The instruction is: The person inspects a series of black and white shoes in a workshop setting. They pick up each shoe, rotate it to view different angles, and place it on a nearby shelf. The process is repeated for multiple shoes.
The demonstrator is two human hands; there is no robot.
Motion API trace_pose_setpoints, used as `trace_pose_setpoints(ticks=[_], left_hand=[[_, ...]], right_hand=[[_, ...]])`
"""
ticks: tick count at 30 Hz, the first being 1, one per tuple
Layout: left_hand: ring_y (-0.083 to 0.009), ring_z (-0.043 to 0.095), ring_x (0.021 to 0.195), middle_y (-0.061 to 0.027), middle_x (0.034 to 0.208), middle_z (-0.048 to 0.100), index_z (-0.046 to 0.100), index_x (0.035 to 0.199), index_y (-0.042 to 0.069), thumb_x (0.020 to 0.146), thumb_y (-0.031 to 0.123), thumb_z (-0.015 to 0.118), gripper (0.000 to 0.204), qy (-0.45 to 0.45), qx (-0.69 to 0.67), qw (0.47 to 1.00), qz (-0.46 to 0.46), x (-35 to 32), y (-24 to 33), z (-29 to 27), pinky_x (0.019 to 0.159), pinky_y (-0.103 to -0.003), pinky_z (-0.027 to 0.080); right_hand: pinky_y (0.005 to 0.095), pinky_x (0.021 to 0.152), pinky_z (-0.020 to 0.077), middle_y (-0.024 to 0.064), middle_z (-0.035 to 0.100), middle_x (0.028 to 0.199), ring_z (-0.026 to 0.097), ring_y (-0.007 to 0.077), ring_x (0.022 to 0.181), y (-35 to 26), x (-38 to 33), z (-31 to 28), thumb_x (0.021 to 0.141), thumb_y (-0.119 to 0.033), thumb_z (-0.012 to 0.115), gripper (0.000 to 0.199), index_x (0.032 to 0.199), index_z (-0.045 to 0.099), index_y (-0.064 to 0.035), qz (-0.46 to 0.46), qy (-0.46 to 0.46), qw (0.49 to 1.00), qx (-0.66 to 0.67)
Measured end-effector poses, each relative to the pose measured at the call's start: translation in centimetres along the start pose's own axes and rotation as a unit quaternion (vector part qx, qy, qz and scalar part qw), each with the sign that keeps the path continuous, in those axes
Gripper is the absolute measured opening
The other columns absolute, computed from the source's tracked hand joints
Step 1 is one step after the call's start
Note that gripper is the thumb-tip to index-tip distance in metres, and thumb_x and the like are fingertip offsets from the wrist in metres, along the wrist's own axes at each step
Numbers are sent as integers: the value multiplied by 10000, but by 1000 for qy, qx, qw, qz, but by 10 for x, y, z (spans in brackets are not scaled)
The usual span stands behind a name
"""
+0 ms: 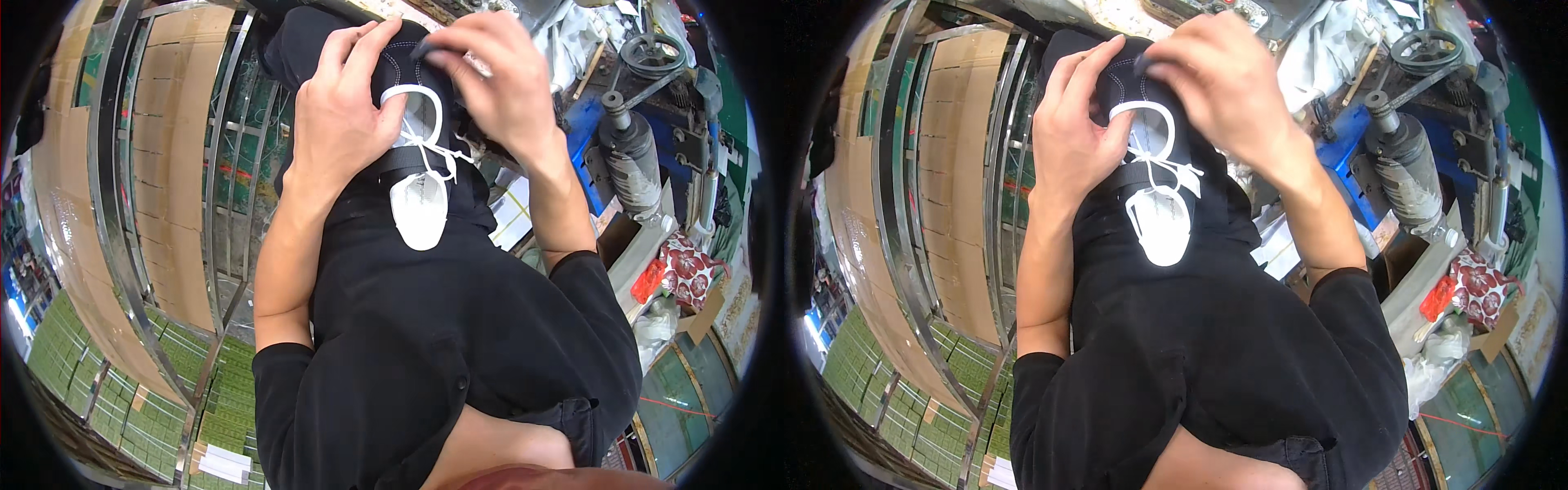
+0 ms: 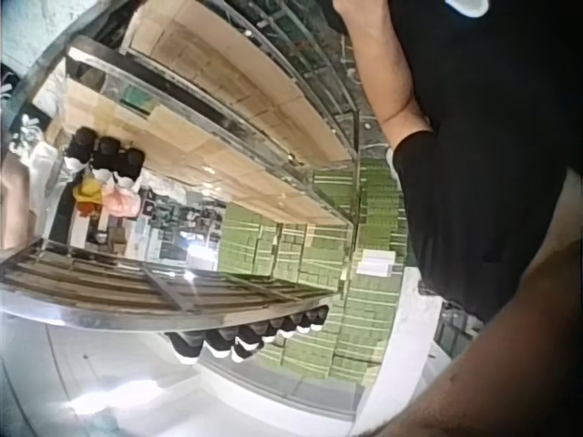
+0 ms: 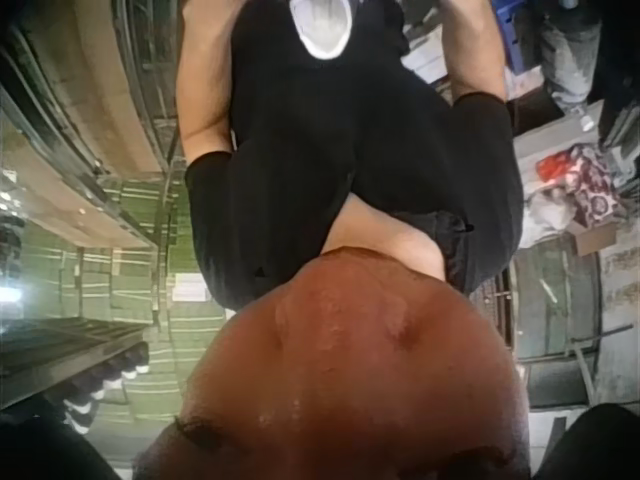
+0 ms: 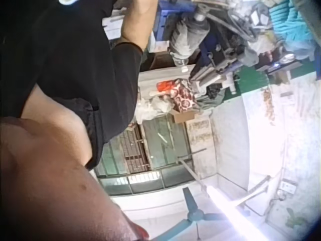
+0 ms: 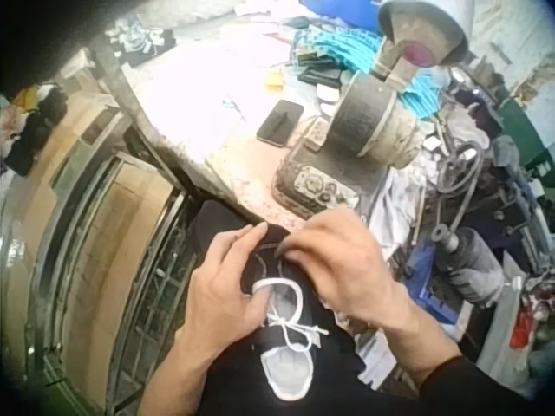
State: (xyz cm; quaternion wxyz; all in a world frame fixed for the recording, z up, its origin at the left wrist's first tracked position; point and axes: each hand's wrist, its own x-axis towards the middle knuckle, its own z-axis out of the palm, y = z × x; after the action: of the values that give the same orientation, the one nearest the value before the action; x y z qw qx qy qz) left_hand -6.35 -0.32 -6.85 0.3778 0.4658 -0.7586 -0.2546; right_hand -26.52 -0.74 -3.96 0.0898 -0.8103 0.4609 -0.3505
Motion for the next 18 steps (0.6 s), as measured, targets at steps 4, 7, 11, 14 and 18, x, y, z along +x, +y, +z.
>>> trace_pose_setpoints(ticks=[4,7,11,14,18], left_hand=[[-227,665,844,-105,1136,643,629,1305,110,676,3,713,643,16,-5,1000,13,2,1,1,664,-304,555],[-231,668,858,-107,1134,646,628,1301,107,673,3,708,642,5,-5,1000,3,2,2,1,671,-311,557],[-255,674,884,-130,1142,649,605,1291,70,678,-6,699,625,-1,-9,1000,-25,3,6,-2,710,-322,564],[-321,648,1119,-183,1223,638,589,1244,17,665,48,727,596,9,-61,997,-49,4,7,-7,929,-384,549],[-312,552,1301,-225,1391,550,475,1408,-1,766,143,785,728,-34,-215,973,-82,-7,9,-6,1087,-393,449]], right_hand=[[386,758,517,91,672,868,639,291,849,-20,-1,2,760,-57,784,158,906,725,-44,2,-33,991,126],[397,756,516,93,665,861,645,293,841,2,3,9,746,-45,787,209,940,709,-44,-2,31,999,16],[399,763,513,97,670,874,648,301,844,-3,2,11,768,-56,774,209,968,714,-47,-36,1,993,117],[383,834,521,137,674,969,664,292,911,11,4,25,835,-31,714,155,985,678,-16,81,88,992,49],[281,967,427,113,591,1198,533,135,1118,53,-13,58,1040,-154,557,272,1258,508,0,277,81,885,366]])
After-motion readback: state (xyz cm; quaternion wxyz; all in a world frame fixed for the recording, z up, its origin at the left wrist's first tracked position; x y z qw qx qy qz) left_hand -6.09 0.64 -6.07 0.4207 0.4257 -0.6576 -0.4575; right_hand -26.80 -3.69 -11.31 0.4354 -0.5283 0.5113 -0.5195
